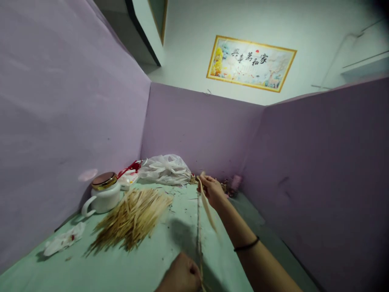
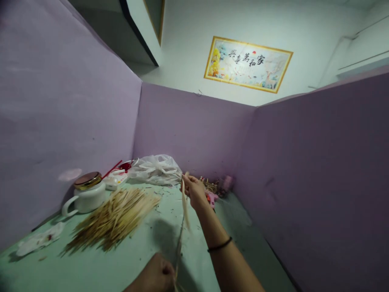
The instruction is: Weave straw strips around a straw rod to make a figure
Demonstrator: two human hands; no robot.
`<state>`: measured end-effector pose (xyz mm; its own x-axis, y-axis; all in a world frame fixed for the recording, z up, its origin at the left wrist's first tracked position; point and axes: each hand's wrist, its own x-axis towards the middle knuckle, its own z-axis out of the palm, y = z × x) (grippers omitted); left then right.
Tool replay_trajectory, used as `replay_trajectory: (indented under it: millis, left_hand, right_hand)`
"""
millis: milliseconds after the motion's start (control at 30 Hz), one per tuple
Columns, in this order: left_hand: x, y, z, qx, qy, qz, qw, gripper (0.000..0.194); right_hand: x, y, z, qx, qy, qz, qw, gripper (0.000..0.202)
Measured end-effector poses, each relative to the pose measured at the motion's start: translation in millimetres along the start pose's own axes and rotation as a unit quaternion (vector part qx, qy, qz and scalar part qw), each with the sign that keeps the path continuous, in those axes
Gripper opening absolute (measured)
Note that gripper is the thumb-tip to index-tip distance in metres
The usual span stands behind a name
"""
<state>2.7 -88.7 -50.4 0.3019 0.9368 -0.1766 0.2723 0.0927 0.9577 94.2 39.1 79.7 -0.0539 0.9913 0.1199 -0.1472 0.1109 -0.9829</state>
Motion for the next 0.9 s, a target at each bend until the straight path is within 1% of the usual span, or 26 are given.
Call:
replay_trajectory:
  millis: [33, 67, 133, 167, 233, 300, 367, 433, 500, 600, 667, 767, 833, 900]
  left_hand:
    - [-3.1, 4.8, 0.1, 0.031, 0.027, -0.012, 0.999, 0.011]
    - [-5.9, 8.9, 0.1, 0.041, 0.046, -0.013, 0.998, 0.012]
    - [-9.9, 14.6, -0.5, 0.029, 0.026, 0.015, 0.999, 0.011]
    - [-11.0, 16.2, -1.1, 0.011, 0.02, 0.009, 1.0, 0.011]
    - [-11.7, 17.7, -2.4, -0.02, 0.012, -0.009, 1.0, 0.014]
    - [-11.9, 18.2, -3.6, -0.034, 0.006, -0.016, 0.999, 0.016]
    - [-12.7, 19.2, -4.4, -0.045, 0.005, -0.015, 0.999, 0.019]
    - [-14.3, 20.5, -4.8, -0.059, 0.005, -0.013, 0.998, 0.021]
    - [-15.7, 21.4, -5.0, -0.066, 0.005, -0.01, 0.998, 0.023]
    - [-16.9, 21.7, -5.3, -0.07, 0.002, -0.009, 0.997, 0.024]
    - [-17.1, 22.2, -5.4, -0.066, -0.006, -0.012, 0.998, 0.026]
    - [-17.5, 23.9, -4.9, -0.058, -0.012, -0.011, 0.998, 0.027]
    - [-17.8, 24.7, -4.1, -0.061, -0.008, -0.01, 0.998, 0.027]
    - [-17.7, 24.6, -3.3, -0.063, -0.006, -0.011, 0.998, 0.025]
  right_hand:
    - [-16.0, 2.5, -16.2, -0.035, -0.035, 0.006, 0.999, 0.024]
    - [-33.9, 8.6, -30.9, -0.076, -0.057, 0.027, 0.995, 0.024]
    - [-71.8, 28.7, -53.9, -0.146, -0.102, 0.074, 0.981, 0.024]
    - [-89.6, 41.1, -62.0, -0.169, -0.108, 0.088, 0.976, 0.023]
    - [-118.5, 65.6, -71.9, -0.198, -0.088, 0.084, 0.973, 0.02]
    - [-136.4, 84.4, -75.9, -0.237, -0.047, 0.055, 0.969, 0.019]
    - [-144.8, 93.8, -76.4, -0.286, -0.024, 0.022, 0.958, 0.018]
    - [-148.3, 94.7, -75.0, -0.321, -0.044, 0.004, 0.946, 0.019]
    - [-150.6, 91.6, -72.7, -0.324, -0.079, 0.011, 0.943, 0.02]
    - [-155.7, 88.9, -68.9, -0.271, -0.104, 0.043, 0.956, 0.023]
    - [-159.8, 89.7, -66.5, -0.218, -0.105, 0.078, 0.967, 0.024]
    - [-164.8, 90.3, -63.7, -0.163, -0.096, 0.121, 0.975, 0.024]
    - [-166.9, 88.8, -62.7, -0.151, -0.098, 0.122, 0.976, 0.025]
    - [-167.9, 86.8, -62.7, -0.163, -0.105, 0.111, 0.975, 0.027]
